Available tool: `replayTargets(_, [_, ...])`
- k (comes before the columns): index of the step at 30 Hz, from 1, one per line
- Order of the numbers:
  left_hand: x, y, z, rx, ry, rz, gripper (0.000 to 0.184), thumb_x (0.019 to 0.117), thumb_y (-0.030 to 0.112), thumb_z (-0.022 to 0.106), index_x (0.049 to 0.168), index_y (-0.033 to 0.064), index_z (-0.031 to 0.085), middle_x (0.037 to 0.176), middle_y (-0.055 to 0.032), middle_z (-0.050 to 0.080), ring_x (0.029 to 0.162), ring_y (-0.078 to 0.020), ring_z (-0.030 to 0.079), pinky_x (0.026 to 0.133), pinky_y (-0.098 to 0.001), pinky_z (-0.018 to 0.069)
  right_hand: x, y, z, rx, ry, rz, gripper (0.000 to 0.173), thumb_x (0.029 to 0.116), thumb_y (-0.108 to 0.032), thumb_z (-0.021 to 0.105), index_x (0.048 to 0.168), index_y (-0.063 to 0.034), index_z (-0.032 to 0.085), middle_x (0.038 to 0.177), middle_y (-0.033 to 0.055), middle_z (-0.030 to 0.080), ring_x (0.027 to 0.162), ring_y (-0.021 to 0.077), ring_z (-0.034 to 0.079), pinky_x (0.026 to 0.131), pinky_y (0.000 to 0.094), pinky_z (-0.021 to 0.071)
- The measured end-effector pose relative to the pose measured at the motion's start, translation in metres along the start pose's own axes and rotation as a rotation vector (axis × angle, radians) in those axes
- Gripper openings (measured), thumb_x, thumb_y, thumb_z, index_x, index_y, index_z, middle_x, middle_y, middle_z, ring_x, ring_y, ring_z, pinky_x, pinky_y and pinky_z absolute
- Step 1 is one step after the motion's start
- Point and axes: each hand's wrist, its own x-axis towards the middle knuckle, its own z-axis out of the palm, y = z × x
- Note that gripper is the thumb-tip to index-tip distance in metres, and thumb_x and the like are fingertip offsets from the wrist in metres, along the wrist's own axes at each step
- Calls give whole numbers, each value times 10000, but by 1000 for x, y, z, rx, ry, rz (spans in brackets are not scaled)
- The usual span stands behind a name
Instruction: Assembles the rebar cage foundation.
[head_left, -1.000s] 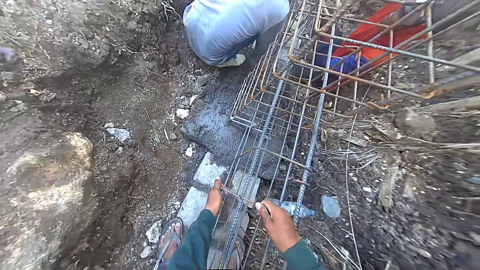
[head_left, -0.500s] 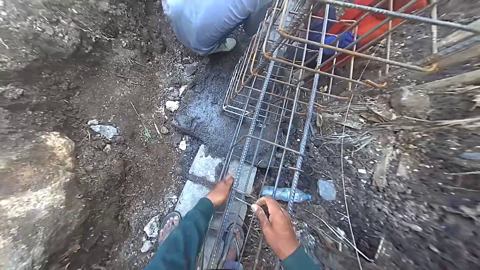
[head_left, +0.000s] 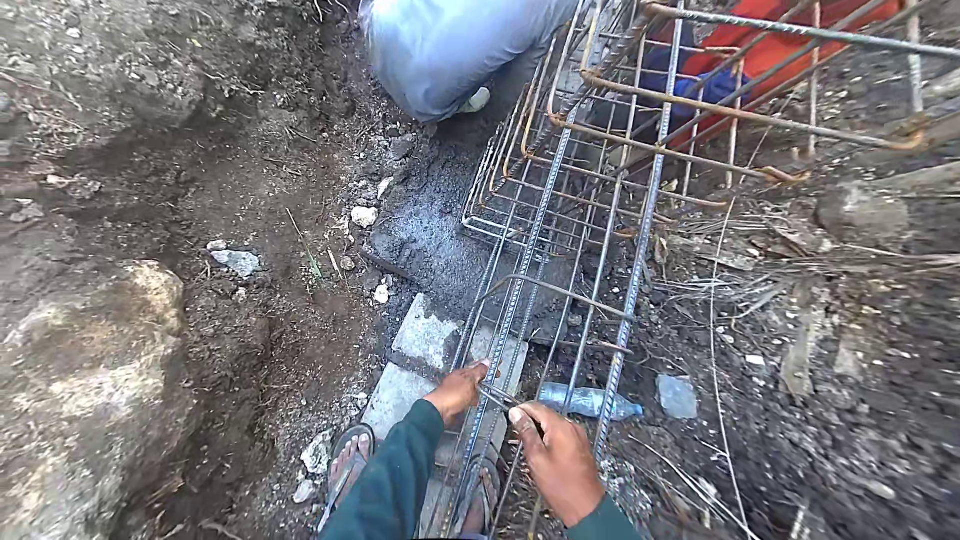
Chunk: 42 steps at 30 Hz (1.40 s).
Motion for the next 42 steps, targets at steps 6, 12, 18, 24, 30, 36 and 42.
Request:
replayTargets(6, [-5,1,12,60,68,112,477,1134,313,269,1487,113,520,1545,-75,501,1387,-164,480,1101,-391,405,4,-4,6,70,171,63,245,965,-239,659,1125,-57,625,694,24,637,570,186,623,567,432,542])
replayTargets(12, [-9,3,18,-9,100,146,482,1135,297,250,1489,109,520,1516,-85,526,1393,-160,477,1162,-381,366,3,-3,8,11,227,94,307,906,-252,744,1062,-16,624,824,116,678,672,258,674,624,485,563])
replayTargets(18, [-2,-6,15,-191,110,146,572,1124,424,173,1525,165,489,1533,-38,517,1380,-204,489,1037,-492,441,11,-2,9,-3,329,128,348,858,-212,829,1020,21,628,1139,222,603,724,266,667,654,455,591])
replayTargets(24, [1,-5,18,-64,162,200,584,1116,431,198,1552,127,440,1575,-96,459,1467,-224,402,1200,-476,325,16,1,9,-8,117,143,236,992,-229,640,1087,-16,672,1052,153,684,937,294,680,855,518,561])
replayTargets(30, [-1,6,11,-50,308,231,589,1128,332,120,1522,46,452,1540,-157,493,1468,-260,395,1203,-479,280,24,-13,3,5,-40,195,260,1050,-179,514,1206,-48,677,1092,134,711,997,274,693,921,507,545])
replayTargets(36, [-1,8,5,-120,358,235,597,1128,315,111,1496,20,476,1521,-179,506,1457,-280,401,1188,-497,282,27,-6,-4,38,-67,214,246,1040,-199,542,1194,-75,687,1045,99,713,907,224,697,851,466,567])
replayTargets(42, [-7,8,-7,-84,322,172,634,1130,346,101,1403,29,577,1452,-133,587,1407,-251,459,1104,-537,326,26,10,-9,-12,-90,175,281,1021,-329,603,1124,-93,714,997,67,719,871,198,691,830,450,563])
